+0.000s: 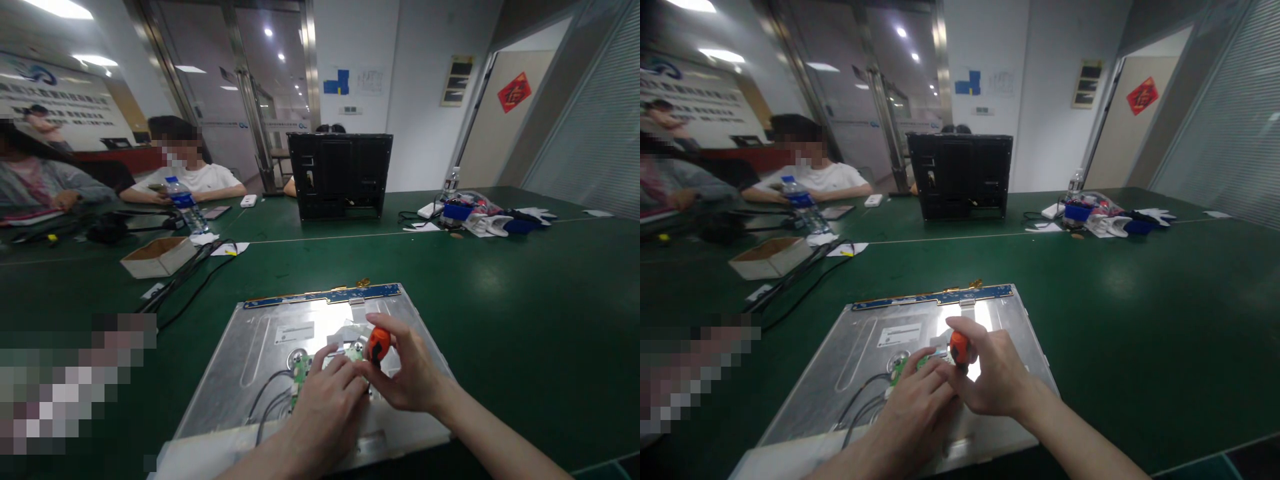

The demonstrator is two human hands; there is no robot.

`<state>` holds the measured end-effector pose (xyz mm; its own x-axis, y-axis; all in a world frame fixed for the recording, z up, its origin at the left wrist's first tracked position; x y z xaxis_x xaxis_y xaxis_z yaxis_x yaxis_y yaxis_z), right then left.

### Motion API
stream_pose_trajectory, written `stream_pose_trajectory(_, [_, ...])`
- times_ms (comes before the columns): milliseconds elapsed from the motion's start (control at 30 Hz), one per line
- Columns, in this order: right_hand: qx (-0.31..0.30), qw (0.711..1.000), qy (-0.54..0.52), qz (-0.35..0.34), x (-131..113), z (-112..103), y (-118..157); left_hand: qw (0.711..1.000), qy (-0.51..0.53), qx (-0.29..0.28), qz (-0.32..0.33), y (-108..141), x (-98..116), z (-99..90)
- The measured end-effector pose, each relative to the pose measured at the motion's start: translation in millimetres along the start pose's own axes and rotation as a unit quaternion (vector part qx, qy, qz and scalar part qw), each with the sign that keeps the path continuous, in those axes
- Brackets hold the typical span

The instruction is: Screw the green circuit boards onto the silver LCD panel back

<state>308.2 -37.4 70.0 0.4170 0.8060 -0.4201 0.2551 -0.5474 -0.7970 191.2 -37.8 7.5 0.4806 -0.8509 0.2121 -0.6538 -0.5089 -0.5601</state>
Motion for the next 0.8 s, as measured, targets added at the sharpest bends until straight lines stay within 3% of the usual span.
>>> stream_pose_trajectory(333, [-0.007, 1.0, -0.026, 0.001, -2.5, -2.5, 0.5, 0.999, 0.025, -0.034, -0.021, -0.7, -1.3, 0.3])
stream_pose_trajectory(800, [0.007, 1.0, -0.001, -0.01, -1.3, -1.1, 0.1, 0.999, 0.031, 0.006, -0.008, -0.4, -0.2, -3.4])
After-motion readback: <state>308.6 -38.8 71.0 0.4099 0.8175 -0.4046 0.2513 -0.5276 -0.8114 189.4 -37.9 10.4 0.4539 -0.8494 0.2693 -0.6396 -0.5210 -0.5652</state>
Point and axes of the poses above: each hand's wrist, its own y-axis away from the middle knuckle, its own z-axis out of the palm, x = y × z, the point moved 7 cm from there along -y, towards the middle knuckle
